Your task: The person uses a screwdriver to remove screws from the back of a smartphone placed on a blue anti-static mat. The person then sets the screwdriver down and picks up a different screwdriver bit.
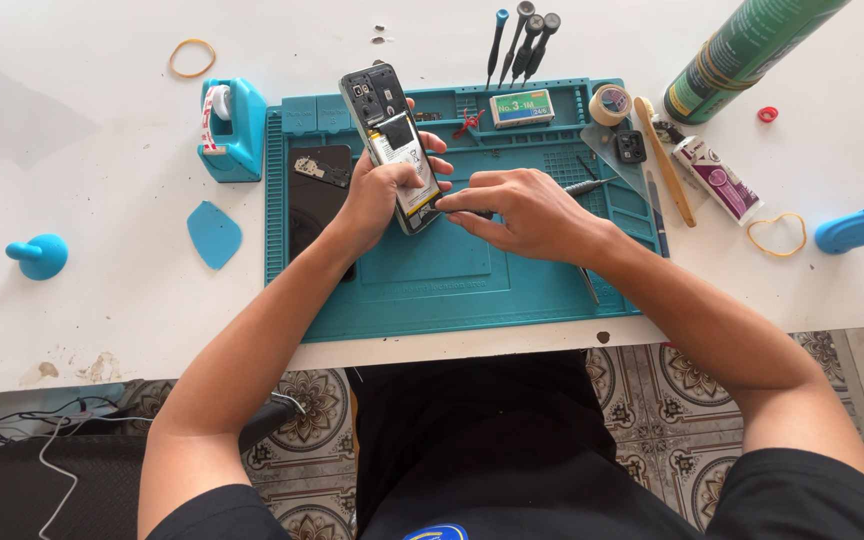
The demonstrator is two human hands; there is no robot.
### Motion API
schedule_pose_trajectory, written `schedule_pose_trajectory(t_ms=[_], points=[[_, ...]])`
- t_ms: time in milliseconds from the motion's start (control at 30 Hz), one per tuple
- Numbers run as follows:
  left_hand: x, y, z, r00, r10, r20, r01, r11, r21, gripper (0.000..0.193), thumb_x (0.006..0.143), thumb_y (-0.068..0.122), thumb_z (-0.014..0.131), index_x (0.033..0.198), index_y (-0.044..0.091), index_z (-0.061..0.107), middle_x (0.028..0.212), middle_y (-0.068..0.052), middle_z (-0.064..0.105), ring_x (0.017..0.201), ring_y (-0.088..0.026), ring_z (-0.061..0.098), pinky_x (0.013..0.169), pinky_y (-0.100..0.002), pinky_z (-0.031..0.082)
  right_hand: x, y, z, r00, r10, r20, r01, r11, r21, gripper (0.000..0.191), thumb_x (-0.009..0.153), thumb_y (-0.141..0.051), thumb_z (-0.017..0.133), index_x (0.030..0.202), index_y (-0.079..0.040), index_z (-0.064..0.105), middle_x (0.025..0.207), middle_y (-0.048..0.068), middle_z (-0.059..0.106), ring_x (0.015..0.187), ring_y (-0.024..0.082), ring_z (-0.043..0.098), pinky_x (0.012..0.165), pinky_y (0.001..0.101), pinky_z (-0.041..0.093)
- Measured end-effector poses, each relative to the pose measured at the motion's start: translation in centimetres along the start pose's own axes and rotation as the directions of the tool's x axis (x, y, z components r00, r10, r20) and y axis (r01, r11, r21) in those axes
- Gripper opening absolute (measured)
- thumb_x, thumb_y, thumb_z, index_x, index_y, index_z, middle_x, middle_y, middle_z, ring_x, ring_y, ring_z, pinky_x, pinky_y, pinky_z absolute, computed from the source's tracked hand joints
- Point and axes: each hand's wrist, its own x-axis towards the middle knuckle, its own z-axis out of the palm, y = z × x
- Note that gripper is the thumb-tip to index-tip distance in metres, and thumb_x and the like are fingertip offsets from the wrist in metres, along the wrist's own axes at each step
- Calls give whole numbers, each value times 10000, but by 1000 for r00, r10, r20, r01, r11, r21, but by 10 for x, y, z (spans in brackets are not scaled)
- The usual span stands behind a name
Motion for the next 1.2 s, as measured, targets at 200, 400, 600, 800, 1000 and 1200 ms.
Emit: schedule_pose_trajectory(t_ms=[200, 400, 600, 800, 1000, 1200], points=[[-3, -5, 2, 999, 50, 12, -50, 999, 7, 921, 798, -112, 431, 1642, 124, 147, 1238, -165, 593, 1111, -265, 674, 959, -446, 636, -3, -8, 0, 999, 37, -40, -37, 999, 7, 281, 989, -241, 671, 1095, 9, 743, 739, 90, 638, 569, 210, 608, 516, 386, 474], [-6, -14, 8, 987, 149, 54, -153, 985, 82, 917, 771, -135, 411, 1615, 132, 173, 1244, -151, 568, 1105, -235, 645, 978, -427, 608, -6, -8, 1, 999, 40, -34, -40, 999, 14, 282, 997, -224, 664, 865, 24, 681, 777, 110, 636, 620, 241, 639, 557, 397, 505], [-8, -16, 9, 989, 144, 13, -145, 982, 124, 886, 781, -128, 413, 1610, 118, 220, 1215, -142, 568, 1095, -226, 644, 979, -418, 601, -11, -10, 9, 999, -5, -40, 7, 999, 43, 303, 961, -239, 679, 1015, 43, 581, 971, 135, 636, 664, 234, 663, 557, 335, 537], [-2, -11, 2, 996, 87, -22, -86, 996, 6, 908, 750, -132, 424, 1601, 116, 226, 1174, -144, 583, 1043, -227, 661, 964, -393, 573, -7, -18, 9, 996, 89, -17, -90, 993, -75, 476, 937, -246, 747, 1210, 66, 514, 983, 167, 618, 472, 208, 617, 410, 351, 509], [-3, -12, -1, 993, 120, -2, -119, 991, 63, 891, 750, -137, 442, 1594, 70, 248, 1195, -148, 600, 1077, -225, 664, 992, -377, 573, 0, -21, -1, 977, 187, 105, -178, 980, -90, 631, 875, -74, 607, 1466, -39, 389, 1105, 178, 530, 471, 194, 594, 404, 342, 496], [0, -13, -1, 992, 121, 19, -121, 992, -41, 919, 724, -142, 427, 1600, 63, 236, 1181, -153, 597, 1068, -249, 667, 984, -390, 572, -3, -28, -5, 983, 165, 78, -167, 986, 22, 458, 1051, -202, 649, 1434, -72, 434, 1073, 133, 527, 569, 228, 608, 538, 391, 514]])
